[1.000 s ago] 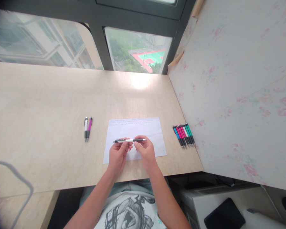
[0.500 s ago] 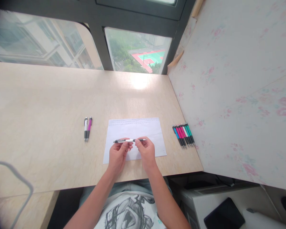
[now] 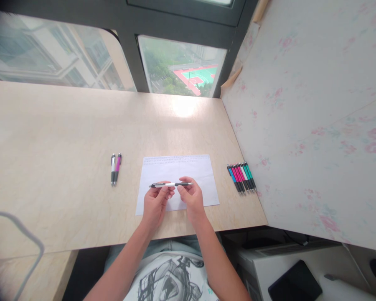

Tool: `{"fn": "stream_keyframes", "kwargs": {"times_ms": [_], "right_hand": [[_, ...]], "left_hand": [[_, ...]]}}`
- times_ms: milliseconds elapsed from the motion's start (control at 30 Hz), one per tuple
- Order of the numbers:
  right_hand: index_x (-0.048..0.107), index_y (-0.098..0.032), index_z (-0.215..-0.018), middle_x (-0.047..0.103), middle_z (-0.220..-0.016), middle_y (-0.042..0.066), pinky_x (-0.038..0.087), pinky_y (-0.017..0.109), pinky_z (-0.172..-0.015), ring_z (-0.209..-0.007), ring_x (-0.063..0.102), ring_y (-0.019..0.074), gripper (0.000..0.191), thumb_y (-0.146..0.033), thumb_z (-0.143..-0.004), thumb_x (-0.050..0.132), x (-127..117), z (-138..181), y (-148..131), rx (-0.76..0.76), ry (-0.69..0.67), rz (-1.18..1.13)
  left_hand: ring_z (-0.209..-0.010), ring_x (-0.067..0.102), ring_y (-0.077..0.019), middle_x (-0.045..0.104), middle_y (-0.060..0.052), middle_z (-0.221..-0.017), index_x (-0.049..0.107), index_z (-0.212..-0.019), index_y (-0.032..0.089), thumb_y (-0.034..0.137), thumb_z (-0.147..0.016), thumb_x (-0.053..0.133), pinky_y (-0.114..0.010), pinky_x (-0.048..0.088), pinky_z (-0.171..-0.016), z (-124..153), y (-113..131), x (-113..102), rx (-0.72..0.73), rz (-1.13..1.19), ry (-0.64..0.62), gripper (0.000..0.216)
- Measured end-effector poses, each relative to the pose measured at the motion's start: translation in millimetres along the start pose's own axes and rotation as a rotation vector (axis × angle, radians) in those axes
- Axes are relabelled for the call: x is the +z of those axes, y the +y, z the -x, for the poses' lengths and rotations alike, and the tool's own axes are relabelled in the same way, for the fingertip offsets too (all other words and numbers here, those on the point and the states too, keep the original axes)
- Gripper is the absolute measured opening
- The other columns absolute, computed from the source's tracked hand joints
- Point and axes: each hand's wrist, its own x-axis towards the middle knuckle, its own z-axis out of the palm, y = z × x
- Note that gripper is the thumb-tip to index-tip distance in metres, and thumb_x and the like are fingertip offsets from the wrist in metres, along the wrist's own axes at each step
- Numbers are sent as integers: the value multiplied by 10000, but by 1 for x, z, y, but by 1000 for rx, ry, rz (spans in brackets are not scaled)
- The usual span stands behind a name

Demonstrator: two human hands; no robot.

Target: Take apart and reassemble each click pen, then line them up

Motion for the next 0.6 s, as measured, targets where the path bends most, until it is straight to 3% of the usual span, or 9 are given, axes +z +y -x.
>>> {"fn": "stream_keyframes", "kwargs": {"times_ms": [167, 267, 400, 600], "right_hand": [[602, -195, -794, 482, -588, -57, 267, 223, -452, -493, 351, 78, 290, -456, -757, 722, 6, 0, 0, -16, 79, 97], [616, -191, -763, 536, -625, -37, 321, 230, -484, -536, 411, 93, 272, -434, -738, 737, 7, 0, -1, -62, 122, 134], [635, -192, -786, 588, -682, -12, 359, 235, -502, -575, 458, 108, 254, -407, -710, 747, 4, -1, 0, -73, 115, 128], [629, -217, -943, 540, -644, -44, 285, 226, -452, -496, 372, 80, 343, -383, -681, 775, 1, 0, 1, -17, 50, 3]], "left_hand": [[-650, 642, -134, 726, -70, -747, 710, -917, 128, 312, -745, 765, -252, 493, -627, 0, 0, 0, 2, 8, -10, 258], [-650, 642, -134, 730, -72, -749, 713, -912, 131, 316, -737, 771, -251, 492, -628, 0, 1, 1, -5, 2, -5, 262], [-647, 642, -131, 731, -67, -747, 714, -903, 136, 326, -731, 774, -250, 492, -631, 0, 0, 1, -6, -2, -1, 263], [-655, 647, -135, 729, -69, -753, 712, -914, 135, 313, -744, 765, -251, 495, -632, -1, -2, -1, -4, 6, -10, 252]]}}
